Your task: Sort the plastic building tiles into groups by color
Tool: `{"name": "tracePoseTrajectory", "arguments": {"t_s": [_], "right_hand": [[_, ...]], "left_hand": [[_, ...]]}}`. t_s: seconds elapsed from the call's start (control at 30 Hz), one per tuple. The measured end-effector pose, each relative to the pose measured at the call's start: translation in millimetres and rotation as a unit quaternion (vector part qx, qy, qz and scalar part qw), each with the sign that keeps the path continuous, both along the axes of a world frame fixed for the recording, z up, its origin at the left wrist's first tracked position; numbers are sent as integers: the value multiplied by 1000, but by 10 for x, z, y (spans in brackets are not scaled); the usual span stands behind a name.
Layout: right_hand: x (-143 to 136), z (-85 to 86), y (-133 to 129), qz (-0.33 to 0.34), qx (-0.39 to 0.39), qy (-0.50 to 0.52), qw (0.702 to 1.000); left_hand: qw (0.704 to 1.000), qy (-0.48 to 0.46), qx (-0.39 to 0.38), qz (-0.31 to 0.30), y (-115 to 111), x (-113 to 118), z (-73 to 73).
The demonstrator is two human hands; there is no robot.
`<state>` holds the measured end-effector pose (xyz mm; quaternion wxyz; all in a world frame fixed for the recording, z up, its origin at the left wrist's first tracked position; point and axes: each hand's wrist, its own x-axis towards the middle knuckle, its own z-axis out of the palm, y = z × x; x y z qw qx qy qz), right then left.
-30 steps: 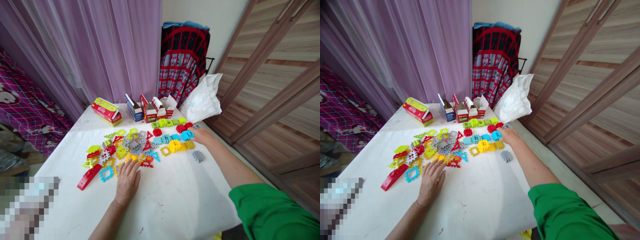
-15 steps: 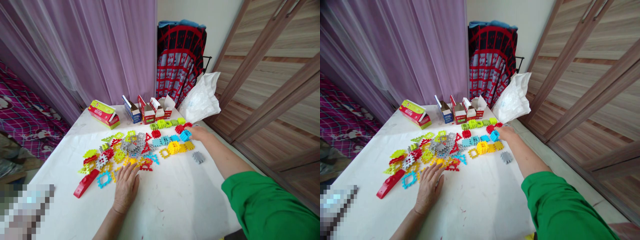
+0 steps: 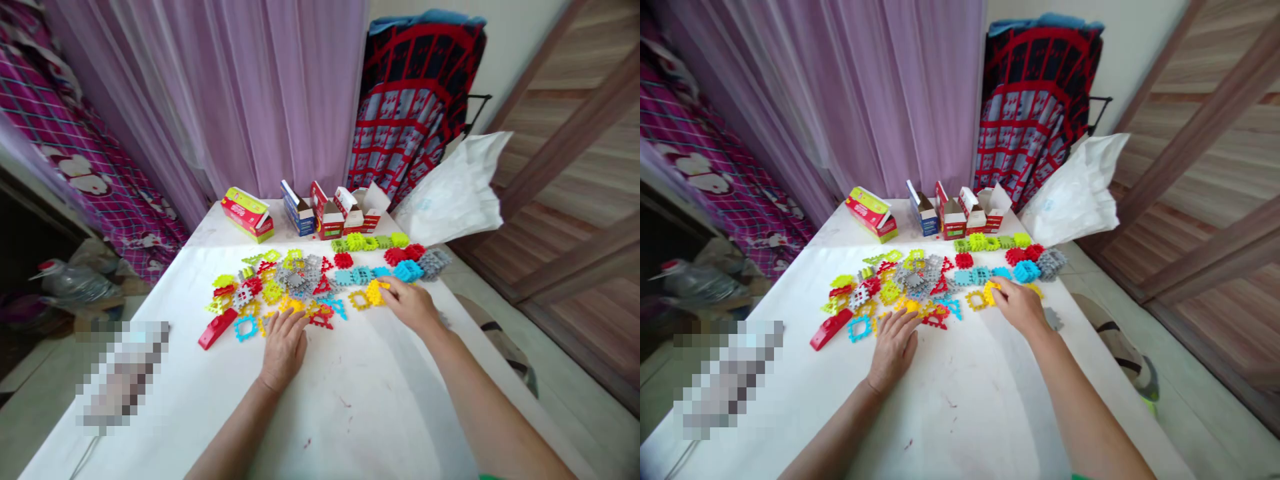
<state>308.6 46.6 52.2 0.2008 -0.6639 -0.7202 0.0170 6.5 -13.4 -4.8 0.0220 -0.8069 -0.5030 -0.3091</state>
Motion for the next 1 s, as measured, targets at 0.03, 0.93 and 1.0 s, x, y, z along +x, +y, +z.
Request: {"name": "tracePoseTrajectory", "arguments": {"t_s": [0.03,0.93,1.0], "right_hand": [[-154,-123,-113,9,41,50,998],[-846,-809,-611,103,114,128,980],[-840,-839,-597,107,126,122,979]], "left_hand": [[1000,-1,-13,-2,-14,6,14],[985,-55,-46,155,-215,-672,115],[985,-92,-59,136,-115,-534,179]]}}
